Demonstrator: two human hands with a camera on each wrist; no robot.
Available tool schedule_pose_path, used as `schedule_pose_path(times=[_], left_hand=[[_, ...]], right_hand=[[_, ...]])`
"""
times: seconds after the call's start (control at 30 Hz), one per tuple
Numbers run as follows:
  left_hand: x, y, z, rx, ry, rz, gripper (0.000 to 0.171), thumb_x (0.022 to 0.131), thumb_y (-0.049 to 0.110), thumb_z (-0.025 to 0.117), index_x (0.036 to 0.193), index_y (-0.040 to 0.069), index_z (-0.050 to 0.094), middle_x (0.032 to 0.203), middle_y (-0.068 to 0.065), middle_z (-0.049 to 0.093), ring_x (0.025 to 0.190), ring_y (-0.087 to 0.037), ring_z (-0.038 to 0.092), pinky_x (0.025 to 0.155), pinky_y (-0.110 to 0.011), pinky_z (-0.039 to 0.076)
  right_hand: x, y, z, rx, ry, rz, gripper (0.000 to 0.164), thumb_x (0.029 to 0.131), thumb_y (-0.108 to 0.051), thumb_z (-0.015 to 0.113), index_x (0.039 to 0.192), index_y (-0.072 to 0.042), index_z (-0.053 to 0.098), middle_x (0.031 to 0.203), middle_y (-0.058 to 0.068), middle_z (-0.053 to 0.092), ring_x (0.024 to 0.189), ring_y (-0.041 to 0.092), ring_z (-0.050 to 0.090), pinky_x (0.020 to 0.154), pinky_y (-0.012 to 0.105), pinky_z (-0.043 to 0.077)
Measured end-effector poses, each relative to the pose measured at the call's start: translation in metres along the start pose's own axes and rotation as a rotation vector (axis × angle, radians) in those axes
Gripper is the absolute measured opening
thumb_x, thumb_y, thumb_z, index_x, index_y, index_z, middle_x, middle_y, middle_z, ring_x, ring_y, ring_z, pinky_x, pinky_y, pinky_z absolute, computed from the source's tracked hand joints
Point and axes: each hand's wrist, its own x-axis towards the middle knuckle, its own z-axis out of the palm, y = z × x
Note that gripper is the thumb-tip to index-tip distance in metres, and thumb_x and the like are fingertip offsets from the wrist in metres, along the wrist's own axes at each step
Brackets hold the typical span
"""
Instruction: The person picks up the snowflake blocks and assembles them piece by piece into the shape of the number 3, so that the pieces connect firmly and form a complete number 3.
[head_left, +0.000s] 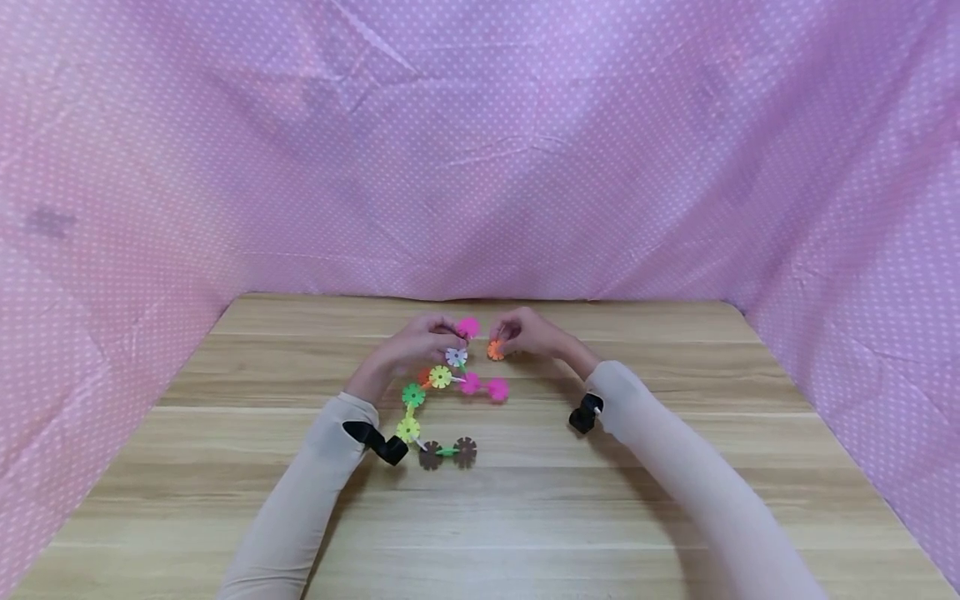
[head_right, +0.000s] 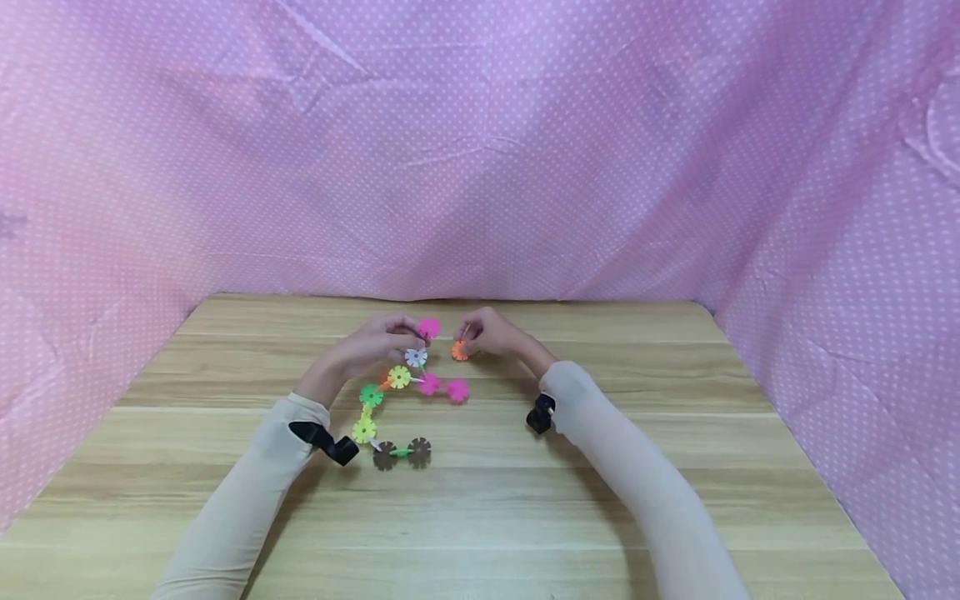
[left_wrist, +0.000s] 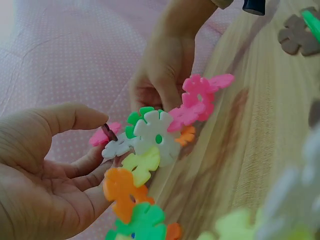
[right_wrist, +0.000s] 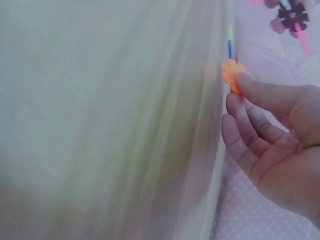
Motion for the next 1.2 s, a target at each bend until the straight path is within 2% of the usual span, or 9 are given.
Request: schedule_pose_path(times=[0.13, 0.3, 0.47, 0.6, 0.77, 0.9, 1.03, 1.13, 1.2], left_hand=[[0.003, -0.002, 0.004, -0.054, 0.003, -0.015, 0.038, 0.098, 0.0, 0.057, 0.133, -0.009, 0.045, 0.119, -0.022, 0.059, 0.092, -0.016, 0.064, 0.084, -0.03, 0.061], [0.004, -0.005, 0.005, -0.049, 0.016, -0.026, 0.043, 0.098, 0.004, 0.059, 0.137, -0.004, 0.043, 0.11, -0.01, 0.062, 0.093, -0.017, 0.065, 0.088, -0.033, 0.06], [0.005, -0.005, 0.009, -0.018, 0.001, -0.012, 0.04, 0.099, 0.005, 0.058, 0.136, -0.001, 0.046, 0.111, -0.011, 0.064, 0.095, -0.017, 0.065, 0.09, -0.034, 0.06], [0.004, -0.004, 0.011, 0.003, -0.002, -0.009, 0.036, 0.1, 0.006, 0.058, 0.133, 0.0, 0.047, 0.109, -0.008, 0.064, 0.097, -0.016, 0.064, 0.092, -0.036, 0.06], [0.004, -0.002, 0.011, 0.012, -0.008, -0.011, 0.036, 0.1, 0.007, 0.059, 0.133, 0.0, 0.048, 0.111, -0.009, 0.063, 0.1, -0.017, 0.063, 0.095, -0.038, 0.059], [0.004, -0.003, 0.01, 0.025, -0.024, -0.003, 0.037, 0.1, 0.008, 0.059, 0.134, 0.0, 0.049, 0.112, -0.009, 0.064, 0.1, -0.017, 0.063, 0.092, -0.037, 0.059], [0.005, -0.004, 0.01, 0.039, -0.037, 0.003, 0.037, 0.099, 0.009, 0.061, 0.134, 0.001, 0.051, 0.111, -0.008, 0.065, 0.1, -0.017, 0.063, 0.088, -0.035, 0.059], [0.005, -0.005, 0.009, 0.05, -0.048, 0.001, 0.035, 0.1, 0.012, 0.061, 0.133, 0.003, 0.053, 0.112, -0.008, 0.065, 0.101, -0.018, 0.063, 0.087, -0.035, 0.059], [0.005, -0.004, 0.009, 0.055, -0.057, 0.0, 0.033, 0.1, 0.014, 0.06, 0.131, 0.004, 0.054, 0.112, -0.007, 0.064, 0.102, -0.019, 0.062, 0.087, -0.035, 0.059]], right_hand=[[-0.009, -0.002, 0.0, 0.048, 0.107, 0.003, 0.021, 0.088, 0.001, 0.075, 0.109, 0.004, 0.074, 0.098, 0.018, 0.076, 0.077, 0.015, 0.067, 0.071, 0.03, 0.061], [-0.016, -0.011, 0.0, 0.142, 0.235, -0.022, 0.018, 0.089, -0.002, 0.076, 0.105, 0.005, 0.074, 0.096, 0.016, 0.076, 0.078, 0.01, 0.066, 0.07, 0.022, 0.057], [-0.022, -0.018, 0.003, 0.245, 0.315, -0.008, 0.019, 0.091, -0.006, 0.076, 0.106, 0.005, 0.072, 0.093, 0.011, 0.074, 0.079, 0.012, 0.064, 0.07, 0.027, 0.058], [-0.023, -0.022, 0.006, 0.278, 0.332, -0.001, 0.022, 0.091, -0.006, 0.076, 0.108, 0.007, 0.071, 0.097, 0.015, 0.073, 0.08, 0.012, 0.064, 0.073, 0.028, 0.059], [-0.024, -0.022, 0.008, 0.264, 0.357, -0.02, 0.02, 0.09, -0.005, 0.076, 0.105, 0.007, 0.071, 0.101, 0.023, 0.071, 0.081, 0.011, 0.064, 0.074, 0.027, 0.059], [-0.025, -0.022, 0.008, 0.257, 0.37, -0.046, 0.017, 0.09, -0.004, 0.076, 0.103, 0.007, 0.071, 0.098, 0.018, 0.072, 0.081, 0.012, 0.064, 0.072, 0.024, 0.057], [-0.026, -0.023, 0.009, 0.243, 0.371, -0.066, 0.014, 0.09, -0.002, 0.075, 0.101, 0.006, 0.071, 0.095, 0.014, 0.072, 0.082, 0.012, 0.065, 0.076, 0.033, 0.06], [-0.026, -0.024, 0.01, 0.229, 0.379, -0.082, 0.013, 0.09, -0.001, 0.075, 0.1, 0.005, 0.072, 0.096, 0.016, 0.073, 0.083, 0.013, 0.066, 0.076, 0.037, 0.061], [-0.025, -0.024, 0.01, 0.224, 0.377, -0.1, 0.012, 0.09, -0.001, 0.075, 0.1, 0.006, 0.072, 0.097, 0.02, 0.072, 0.083, 0.014, 0.066, 0.075, 0.033, 0.061]])
